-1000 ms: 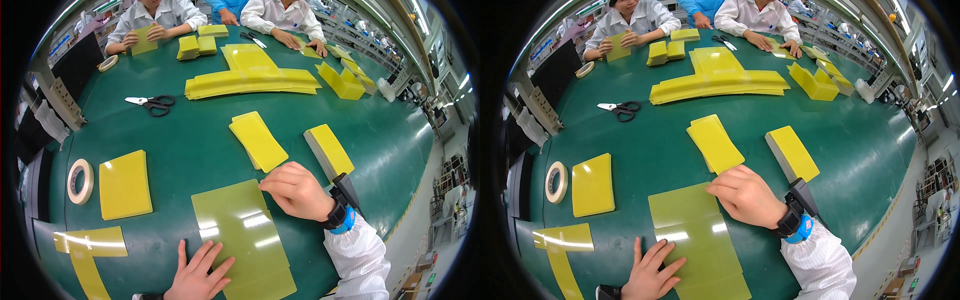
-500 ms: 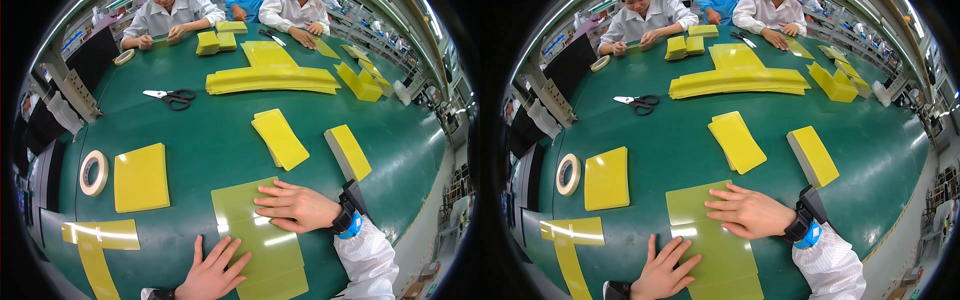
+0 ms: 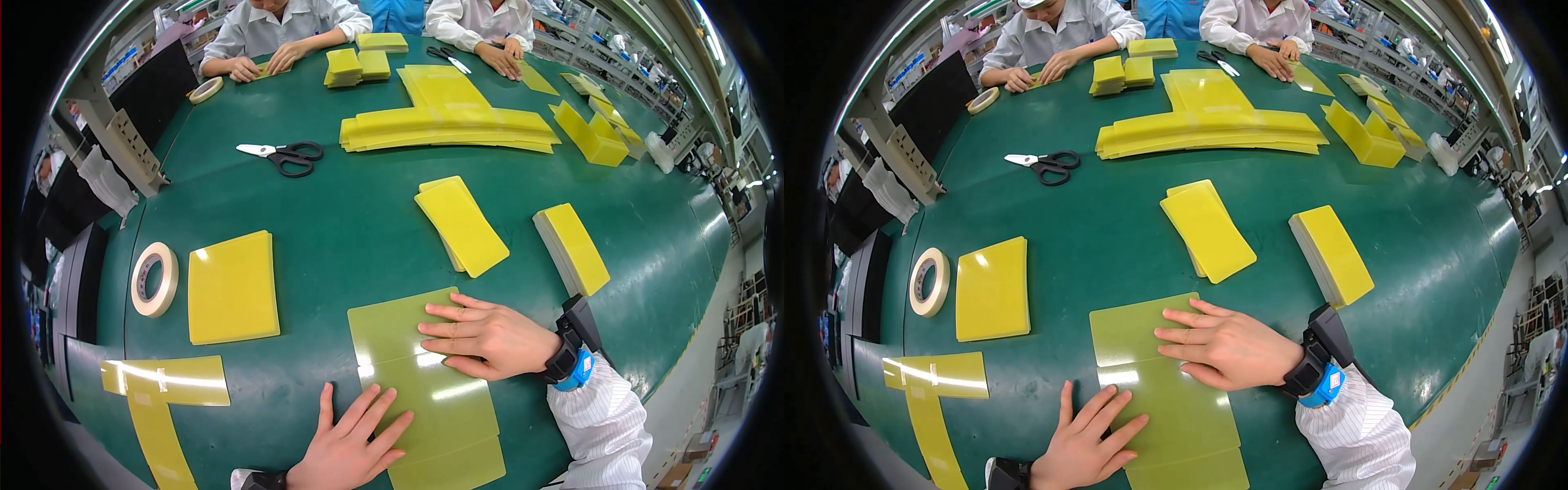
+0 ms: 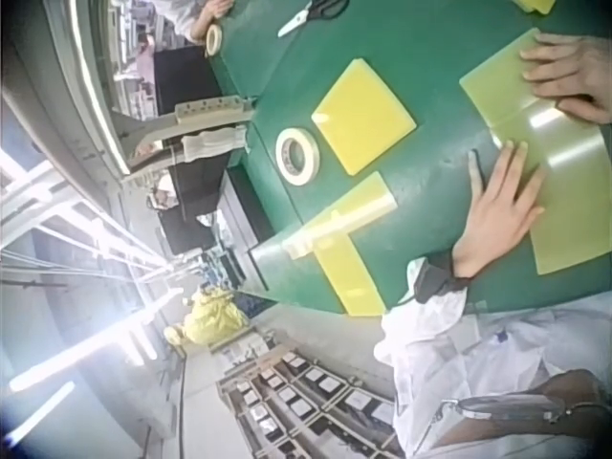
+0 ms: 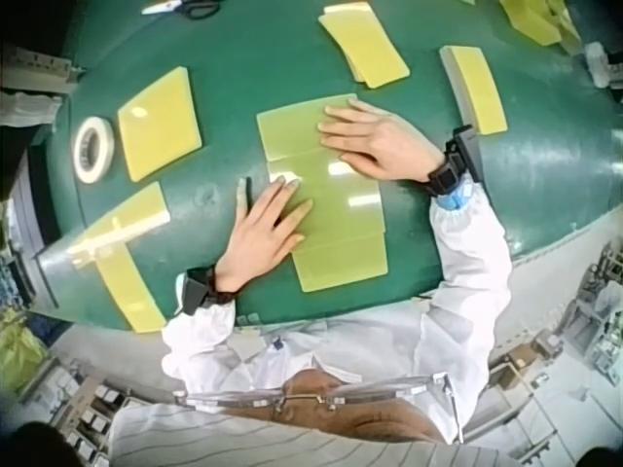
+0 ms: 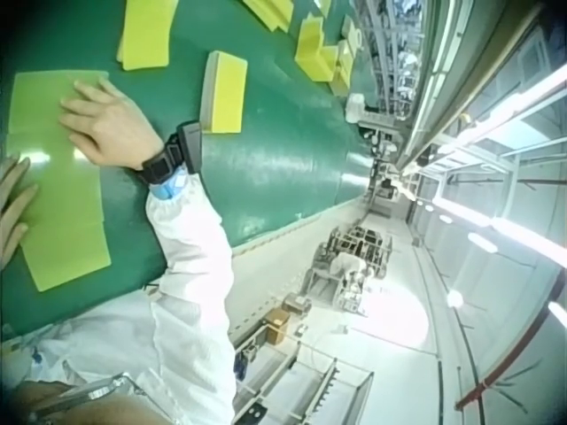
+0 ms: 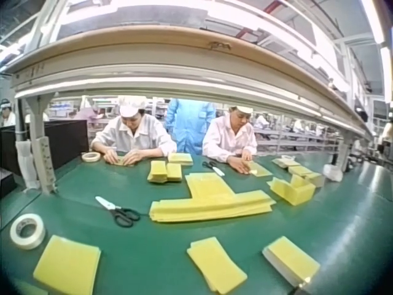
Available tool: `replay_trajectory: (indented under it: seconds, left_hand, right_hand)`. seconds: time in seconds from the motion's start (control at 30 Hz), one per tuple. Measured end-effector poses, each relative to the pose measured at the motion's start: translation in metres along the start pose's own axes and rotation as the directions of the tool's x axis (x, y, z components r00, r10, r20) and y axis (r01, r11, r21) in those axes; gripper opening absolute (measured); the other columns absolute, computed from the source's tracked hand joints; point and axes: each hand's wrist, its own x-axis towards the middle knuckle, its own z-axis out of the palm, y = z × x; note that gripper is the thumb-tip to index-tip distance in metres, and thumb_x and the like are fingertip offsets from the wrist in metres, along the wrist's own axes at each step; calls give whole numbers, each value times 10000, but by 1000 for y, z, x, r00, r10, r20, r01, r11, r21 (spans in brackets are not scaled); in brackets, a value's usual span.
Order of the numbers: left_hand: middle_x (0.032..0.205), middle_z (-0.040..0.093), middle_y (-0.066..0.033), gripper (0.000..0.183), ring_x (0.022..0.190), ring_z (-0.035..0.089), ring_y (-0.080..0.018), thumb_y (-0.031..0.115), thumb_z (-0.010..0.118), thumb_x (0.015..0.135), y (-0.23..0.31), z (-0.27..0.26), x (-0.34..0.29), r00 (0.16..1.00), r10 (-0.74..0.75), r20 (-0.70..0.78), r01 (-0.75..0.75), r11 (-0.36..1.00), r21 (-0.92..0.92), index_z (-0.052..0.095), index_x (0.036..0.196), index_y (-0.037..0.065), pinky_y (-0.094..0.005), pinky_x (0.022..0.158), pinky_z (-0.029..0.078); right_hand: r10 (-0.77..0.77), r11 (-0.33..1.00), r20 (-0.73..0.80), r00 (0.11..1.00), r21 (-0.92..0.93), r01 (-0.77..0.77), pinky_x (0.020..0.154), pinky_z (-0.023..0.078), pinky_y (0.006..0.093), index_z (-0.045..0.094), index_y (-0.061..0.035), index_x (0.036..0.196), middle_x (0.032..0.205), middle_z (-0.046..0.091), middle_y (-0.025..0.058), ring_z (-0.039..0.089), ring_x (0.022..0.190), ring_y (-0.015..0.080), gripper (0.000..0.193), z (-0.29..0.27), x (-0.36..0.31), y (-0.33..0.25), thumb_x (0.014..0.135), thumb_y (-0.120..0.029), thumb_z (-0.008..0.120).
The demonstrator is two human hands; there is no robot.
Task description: The person cuts pieces of tape with scissors and uses them to join three green panels together on a table, pressing down on the seams by hand.
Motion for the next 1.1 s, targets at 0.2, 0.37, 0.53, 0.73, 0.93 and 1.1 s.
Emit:
replay_trajectory:
  seconds: [0.2,0.37,0.53,0.73,0.93,1.1]
  left_hand:
    - [1474,359,-154,513,1387,315,-317,329,586,882,0,-1,2,1000,0,-23,0,1000,-31,506,1349,134,-662,1080,205]
    - [1448,396,-164,465,1359,357,-338,263,612,868,-1,-3,-2,994,-21,-110,14,997,-71,545,1304,116,-659,1081,206]
    - [1333,510,-173,343,1272,453,-369,149,608,855,-1,0,-3,943,-68,-325,14,986,-165,610,1189,72,-643,1086,204]
    - [1193,596,-184,237,1166,538,-369,87,594,861,0,-4,-2,914,-79,-398,23,990,-142,642,1084,21,-597,1066,290]
    - [1080,613,-114,224,1096,560,-337,63,602,796,-8,0,2,895,-160,-417,75,974,-213,661,1012,55,-571,1105,236]
    - [1076,617,-115,180,1111,556,-323,41,594,811,-9,0,2,881,-167,-443,79,974,-210,670,974,51,-558,1106,243]
  right_hand:
    - [7,1000,-18,1000,-30,-8,1111,331,483,633,-96,1216,1345,563,69,457,1321,275,354,-2,-1,-2,875,-189,649]
    - [-23,989,-371,928,-144,-33,984,451,422,647,-71,1145,1267,598,82,589,1123,257,315,-13,-1,0,832,-106,644]
    - [-45,986,-655,755,-152,-73,681,472,324,682,-48,856,798,635,39,596,719,220,236,-18,-1,3,669,97,689]
    - [-72,975,-721,690,-196,-103,627,481,332,669,-36,837,755,625,62,596,673,244,265,-30,-5,-4,637,133,636]
    - [-61,966,-750,659,-210,-150,602,484,342,662,-16,827,728,623,79,605,674,266,291,-51,-33,-32,604,157,589]
    - [99,984,-715,692,-33,-175,558,459,329,653,-16,889,656,602,57,594,583,233,309,-14,-74,-51,649,150,552]
